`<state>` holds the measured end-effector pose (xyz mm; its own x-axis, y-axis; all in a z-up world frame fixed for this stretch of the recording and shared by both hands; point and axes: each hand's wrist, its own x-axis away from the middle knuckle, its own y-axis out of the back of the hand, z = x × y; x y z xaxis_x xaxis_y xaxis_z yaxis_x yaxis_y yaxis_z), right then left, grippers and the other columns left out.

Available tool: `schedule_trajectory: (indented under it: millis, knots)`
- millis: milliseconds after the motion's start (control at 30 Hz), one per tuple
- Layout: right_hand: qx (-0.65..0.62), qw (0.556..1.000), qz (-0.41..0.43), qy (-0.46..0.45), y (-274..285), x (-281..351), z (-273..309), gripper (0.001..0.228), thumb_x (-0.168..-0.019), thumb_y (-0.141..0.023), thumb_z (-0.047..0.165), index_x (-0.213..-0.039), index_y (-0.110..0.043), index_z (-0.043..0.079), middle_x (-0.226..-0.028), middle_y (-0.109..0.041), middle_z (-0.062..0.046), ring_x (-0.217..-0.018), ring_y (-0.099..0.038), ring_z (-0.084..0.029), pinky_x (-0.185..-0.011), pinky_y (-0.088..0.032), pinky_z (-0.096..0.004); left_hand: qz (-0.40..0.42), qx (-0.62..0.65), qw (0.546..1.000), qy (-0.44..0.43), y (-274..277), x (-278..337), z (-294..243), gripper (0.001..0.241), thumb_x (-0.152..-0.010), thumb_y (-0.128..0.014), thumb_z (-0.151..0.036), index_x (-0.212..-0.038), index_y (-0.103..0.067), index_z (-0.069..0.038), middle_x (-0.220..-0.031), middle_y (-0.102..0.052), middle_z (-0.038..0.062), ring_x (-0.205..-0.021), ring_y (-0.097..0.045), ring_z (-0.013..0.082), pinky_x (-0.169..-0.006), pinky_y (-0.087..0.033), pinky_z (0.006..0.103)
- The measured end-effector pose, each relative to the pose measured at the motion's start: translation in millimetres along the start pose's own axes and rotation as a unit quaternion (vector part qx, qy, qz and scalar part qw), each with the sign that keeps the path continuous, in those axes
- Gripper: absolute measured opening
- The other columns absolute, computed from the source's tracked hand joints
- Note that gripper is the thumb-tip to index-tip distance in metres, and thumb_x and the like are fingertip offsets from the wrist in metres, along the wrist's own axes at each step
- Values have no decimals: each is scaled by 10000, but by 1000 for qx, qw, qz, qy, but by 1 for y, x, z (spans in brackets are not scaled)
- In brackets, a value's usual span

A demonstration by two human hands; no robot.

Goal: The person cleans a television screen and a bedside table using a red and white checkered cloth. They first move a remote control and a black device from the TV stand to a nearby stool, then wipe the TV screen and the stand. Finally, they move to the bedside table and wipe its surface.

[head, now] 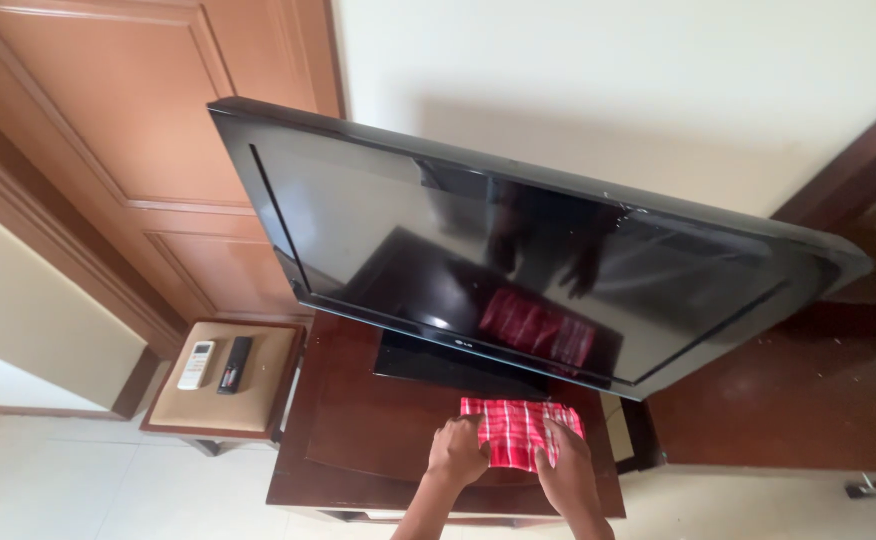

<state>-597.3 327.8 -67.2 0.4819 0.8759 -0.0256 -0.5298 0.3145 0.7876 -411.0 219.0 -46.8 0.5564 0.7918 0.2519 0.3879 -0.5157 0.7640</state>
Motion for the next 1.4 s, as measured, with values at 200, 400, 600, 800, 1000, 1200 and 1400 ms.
schedule_trajectory:
  millis: [200,400,600,800,1000,1200,1400]
  knots:
    - [19,999,12,-25,-1,13,-7,544,-864,-698,120,-1383,-560,35,-1399,-617,-161,-1361,-547,-308,-1155,-419,-429,15,-7,1000,-2,-12,-2,4,465,-918,-704,-206,-1349,-591,-73,-1081,-721,198,-1103,-676,344,-993,-525,470]
    - [17,1000,11,-23,-8,-1,-39,553,-852,-722,138,-1378,-566,68,-1386,-617,-160,-1323,-558,-325,-1126,-438,-418,1,-7,1000,16,-25,-11,12,330,-919,-717,-245,-1175,-652,-47,-1023,-730,197,-1051,-697,354,-966,-546,470]
    - [-14,998,64,4,-36,-51,-98,540,-851,-718,138,-1373,-593,80,-1324,-681,-144,-1254,-644,-300,-1099,-498,-375,-39,2,996,77,-52,-23,3,290,-903,-704,-202,-1156,-658,-68,-1029,-726,174,-1058,-685,350,-974,-532,473]
    - [-23,984,172,49,-45,-73,-130,549,-870,-677,119,-1390,-538,10,-1376,-641,-169,-1264,-645,-321,-1115,-471,-420,-1,51,986,161,-111,-35,-15,369,-932,-625,-173,-1291,-631,-89,-1154,-723,152,-1154,-675,308,-1063,-509,445]
    - [51,970,146,186,-64,-80,-151,575,-856,-659,174,-1396,-526,30,-1440,-545,-202,-1423,-454,-360,-1255,-273,-541,-43,22,986,159,-151,-58,-33,643,-907,-597,-128,-1526,-430,-67,-1646,-333,105,-1544,-254,273,-1257,-190,478]
    - [114,980,104,129,-86,-66,-142,652,-864,-659,329,-1435,-506,54,-1563,-363,-279,-1450,-288,-488,-1173,-233,-585,8,-75,987,140,-162,-79,-36,711,-1007,-522,-277,-1614,-249,-26,-1701,-159,177,-1569,-132,332,-1262,-119,491]
    - [140,968,-40,204,-78,-69,-119,574,-833,-700,430,-1300,-595,112,-1363,-518,-164,-1333,-466,-401,-1183,-317,-600,-135,-107,978,114,-196,-87,-5,749,-997,-488,-403,-1603,-258,-28,-1683,-200,166,-1566,-132,314,-1250,-86,507]
